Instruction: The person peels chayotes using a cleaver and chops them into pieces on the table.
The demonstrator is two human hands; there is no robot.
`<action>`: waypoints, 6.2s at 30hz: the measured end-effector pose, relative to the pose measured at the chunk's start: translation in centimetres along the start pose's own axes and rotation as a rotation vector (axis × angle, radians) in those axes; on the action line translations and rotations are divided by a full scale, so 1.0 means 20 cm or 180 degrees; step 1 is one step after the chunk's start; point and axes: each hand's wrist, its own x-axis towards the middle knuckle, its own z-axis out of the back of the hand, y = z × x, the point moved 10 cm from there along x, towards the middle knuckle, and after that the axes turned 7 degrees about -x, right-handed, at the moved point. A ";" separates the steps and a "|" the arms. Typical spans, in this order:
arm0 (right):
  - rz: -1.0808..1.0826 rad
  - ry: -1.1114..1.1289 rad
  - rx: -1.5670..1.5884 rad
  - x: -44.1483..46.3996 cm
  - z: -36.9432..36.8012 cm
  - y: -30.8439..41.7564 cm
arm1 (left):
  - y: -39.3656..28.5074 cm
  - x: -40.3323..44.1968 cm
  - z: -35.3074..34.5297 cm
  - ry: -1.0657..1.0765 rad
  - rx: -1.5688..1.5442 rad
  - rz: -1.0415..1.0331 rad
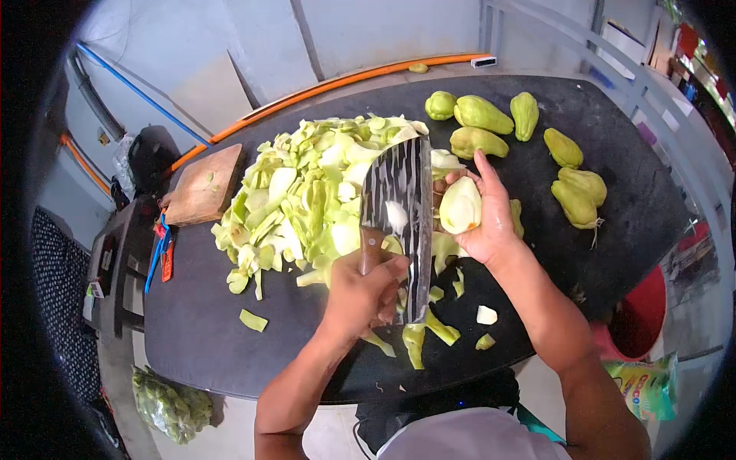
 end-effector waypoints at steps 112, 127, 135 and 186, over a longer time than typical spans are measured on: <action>0.0382 -0.0298 -0.0762 -0.12 -0.12 0.01 | 0.02 0.01 -0.03 0.0243 0.0399 -0.0017; 0.0516 -0.0177 -0.1060 -0.14 -0.18 0.05 | 0.06 0.00 -0.07 0.0434 0.0260 0.0149; 0.0701 -0.0028 -0.1353 -0.16 -0.22 0.10 | 0.04 -0.02 -0.09 0.0436 0.0252 0.0253; 0.1383 -0.0474 -0.1741 -0.15 -0.17 0.10 | 0.04 -0.01 -0.11 0.0242 0.0564 -0.0164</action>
